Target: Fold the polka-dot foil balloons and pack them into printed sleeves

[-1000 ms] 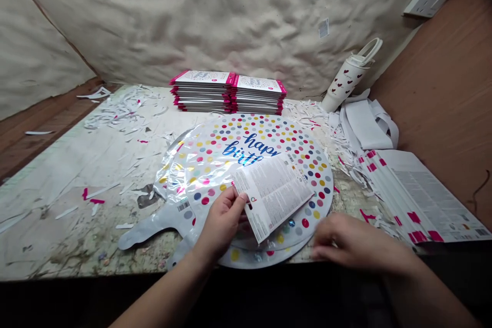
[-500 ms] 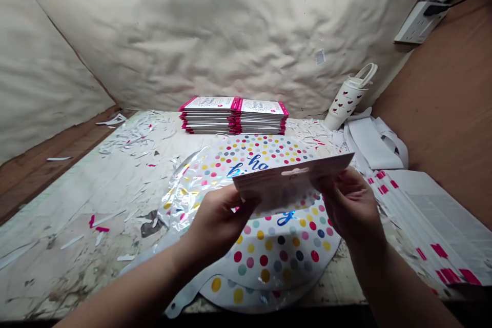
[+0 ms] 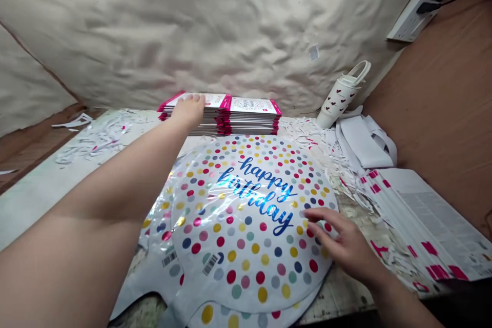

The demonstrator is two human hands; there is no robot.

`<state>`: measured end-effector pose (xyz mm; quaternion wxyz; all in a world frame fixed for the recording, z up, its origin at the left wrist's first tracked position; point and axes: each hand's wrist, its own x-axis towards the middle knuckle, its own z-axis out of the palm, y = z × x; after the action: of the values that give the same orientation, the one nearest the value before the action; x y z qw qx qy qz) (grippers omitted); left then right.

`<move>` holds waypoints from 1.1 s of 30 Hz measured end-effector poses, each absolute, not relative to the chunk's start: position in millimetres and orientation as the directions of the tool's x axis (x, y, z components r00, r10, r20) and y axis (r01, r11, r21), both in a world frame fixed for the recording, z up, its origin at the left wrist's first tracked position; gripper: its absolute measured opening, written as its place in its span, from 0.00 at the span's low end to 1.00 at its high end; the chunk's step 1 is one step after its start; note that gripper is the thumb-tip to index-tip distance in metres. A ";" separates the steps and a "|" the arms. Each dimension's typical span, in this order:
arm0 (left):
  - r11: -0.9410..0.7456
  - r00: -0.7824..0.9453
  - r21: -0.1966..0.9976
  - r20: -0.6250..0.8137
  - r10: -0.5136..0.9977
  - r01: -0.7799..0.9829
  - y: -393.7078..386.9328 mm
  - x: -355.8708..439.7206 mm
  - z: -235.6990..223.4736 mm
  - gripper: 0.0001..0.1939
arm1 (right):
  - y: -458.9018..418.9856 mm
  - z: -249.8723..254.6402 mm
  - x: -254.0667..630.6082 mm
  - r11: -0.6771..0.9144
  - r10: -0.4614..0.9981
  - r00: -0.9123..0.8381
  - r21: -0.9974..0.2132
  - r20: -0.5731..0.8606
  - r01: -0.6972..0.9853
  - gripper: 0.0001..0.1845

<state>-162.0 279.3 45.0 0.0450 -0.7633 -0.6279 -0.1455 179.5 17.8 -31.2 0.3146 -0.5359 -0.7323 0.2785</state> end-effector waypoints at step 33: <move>0.027 0.454 0.768 -0.406 0.793 0.640 4.1 -97.7 -22.3 0.10 | -3.2 -41.0 119.5 0.281 0.822 -0.545 -0.715 -0.164 0.640 0.11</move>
<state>-97.7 4.1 -22.3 -0.4966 -0.6930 -0.5169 -0.0771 119.5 -3.2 -41.0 0.1193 -0.4618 -0.7914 0.3823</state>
